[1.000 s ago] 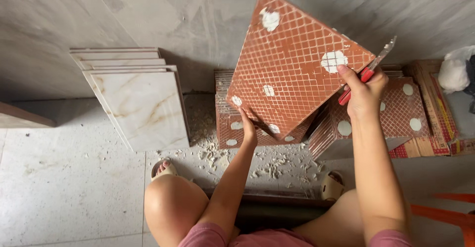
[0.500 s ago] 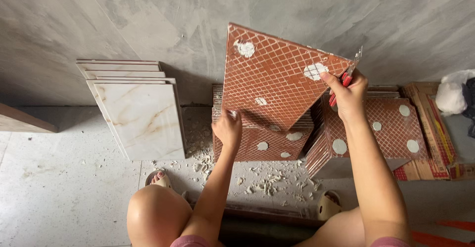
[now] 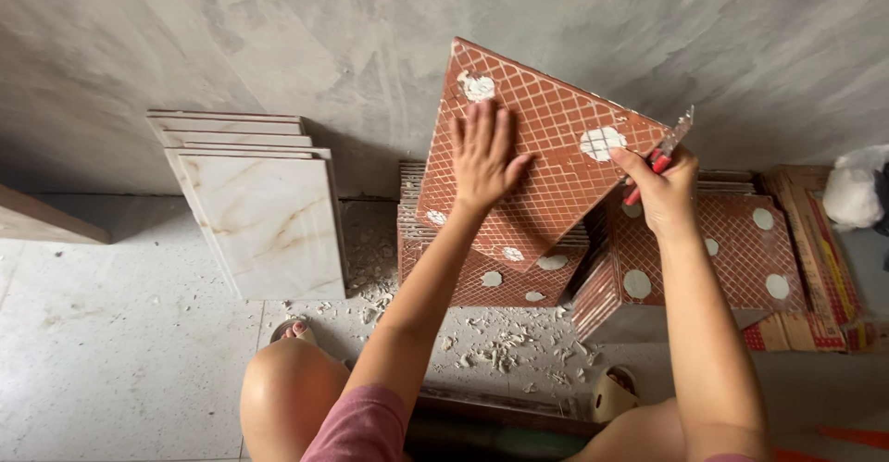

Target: The person scrapes dried adhesive residue from the back of square ceramic tiles using a utility knife. They work on one tile at a time, scraping the white spots and then placing the tile aside.

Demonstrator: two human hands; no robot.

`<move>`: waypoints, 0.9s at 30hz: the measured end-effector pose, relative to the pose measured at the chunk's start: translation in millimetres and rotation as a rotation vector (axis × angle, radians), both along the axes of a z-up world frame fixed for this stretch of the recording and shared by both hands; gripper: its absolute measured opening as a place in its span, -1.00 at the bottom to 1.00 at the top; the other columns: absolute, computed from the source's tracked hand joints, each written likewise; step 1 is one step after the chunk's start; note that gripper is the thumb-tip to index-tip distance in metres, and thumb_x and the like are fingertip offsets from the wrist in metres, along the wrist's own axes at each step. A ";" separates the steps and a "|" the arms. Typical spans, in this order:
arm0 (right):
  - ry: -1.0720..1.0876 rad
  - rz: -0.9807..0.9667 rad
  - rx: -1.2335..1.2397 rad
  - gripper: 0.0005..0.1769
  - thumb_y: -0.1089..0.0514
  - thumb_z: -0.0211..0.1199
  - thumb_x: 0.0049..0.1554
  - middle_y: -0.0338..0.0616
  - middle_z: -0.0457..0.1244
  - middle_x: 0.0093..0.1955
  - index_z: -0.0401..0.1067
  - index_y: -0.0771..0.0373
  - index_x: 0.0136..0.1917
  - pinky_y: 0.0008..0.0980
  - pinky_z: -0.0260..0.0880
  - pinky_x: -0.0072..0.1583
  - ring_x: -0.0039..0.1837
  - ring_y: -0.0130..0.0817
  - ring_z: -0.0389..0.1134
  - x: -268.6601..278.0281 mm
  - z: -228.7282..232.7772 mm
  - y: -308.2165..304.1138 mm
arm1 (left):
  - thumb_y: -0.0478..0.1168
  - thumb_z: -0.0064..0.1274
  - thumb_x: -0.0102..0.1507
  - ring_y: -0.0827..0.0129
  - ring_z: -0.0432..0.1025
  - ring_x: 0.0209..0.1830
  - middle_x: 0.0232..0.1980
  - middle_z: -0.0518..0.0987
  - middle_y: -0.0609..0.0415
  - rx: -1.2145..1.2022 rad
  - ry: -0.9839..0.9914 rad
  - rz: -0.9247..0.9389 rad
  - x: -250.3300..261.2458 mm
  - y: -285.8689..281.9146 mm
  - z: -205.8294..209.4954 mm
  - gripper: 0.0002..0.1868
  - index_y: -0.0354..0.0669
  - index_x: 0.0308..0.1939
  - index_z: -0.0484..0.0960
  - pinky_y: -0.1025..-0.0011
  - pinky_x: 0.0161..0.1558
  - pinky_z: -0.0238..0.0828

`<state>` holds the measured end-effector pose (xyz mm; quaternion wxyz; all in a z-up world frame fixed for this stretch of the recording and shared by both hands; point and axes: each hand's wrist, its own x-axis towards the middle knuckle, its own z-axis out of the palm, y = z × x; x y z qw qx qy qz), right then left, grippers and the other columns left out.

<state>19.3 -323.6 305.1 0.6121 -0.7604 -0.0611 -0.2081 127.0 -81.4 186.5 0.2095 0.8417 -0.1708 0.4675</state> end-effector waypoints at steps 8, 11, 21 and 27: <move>-0.047 0.010 -0.021 -0.87 0.23 0.46 0.24 -0.30 0.37 -0.18 0.52 0.29 -0.06 -0.60 0.31 -0.21 -0.24 -0.63 0.31 -1.8 8.1 9.8 | 0.40 -0.77 0.43 0.09 -0.53 0.74 0.71 -0.43 -0.18 -0.267 0.460 0.041 -54.4 35.2 -144.6 -0.05 -0.25 0.63 -0.39 0.06 0.66 -0.66; -0.040 -0.010 -0.009 -0.86 0.23 0.46 0.24 -0.30 0.36 -0.19 0.52 0.28 -0.06 -0.60 0.29 -0.23 -0.25 -0.63 0.29 -3.5 8.7 13.6 | 0.43 -0.73 0.40 0.03 -0.51 0.72 0.70 -0.43 -0.23 -0.395 0.666 0.079 -96.1 28.3 -172.5 0.01 -0.34 0.61 -0.39 0.07 0.62 -0.61; -0.009 -0.016 0.018 -0.80 0.20 0.47 0.26 -0.30 0.34 -0.17 0.45 0.27 0.01 -0.58 0.26 -0.25 -0.27 -0.62 0.27 -12.6 14.0 20.5 | 0.35 -0.67 0.39 0.17 -0.51 0.73 0.72 -0.46 -0.09 -0.839 0.963 0.143 -118.1 -6.5 -154.0 -0.05 -0.28 0.62 -0.37 0.04 0.62 -0.63; -0.038 0.025 0.024 -0.77 0.24 0.50 0.33 -0.29 0.33 -0.17 0.45 0.33 0.00 -0.59 0.27 -0.25 -0.28 -0.62 0.26 -15.1 12.1 17.6 | 0.40 -0.64 0.39 0.09 -0.63 0.68 0.66 -0.64 -0.16 -1.037 0.997 -0.045 -116.1 -26.2 -121.6 0.02 -0.36 0.58 -0.50 0.18 0.60 -0.64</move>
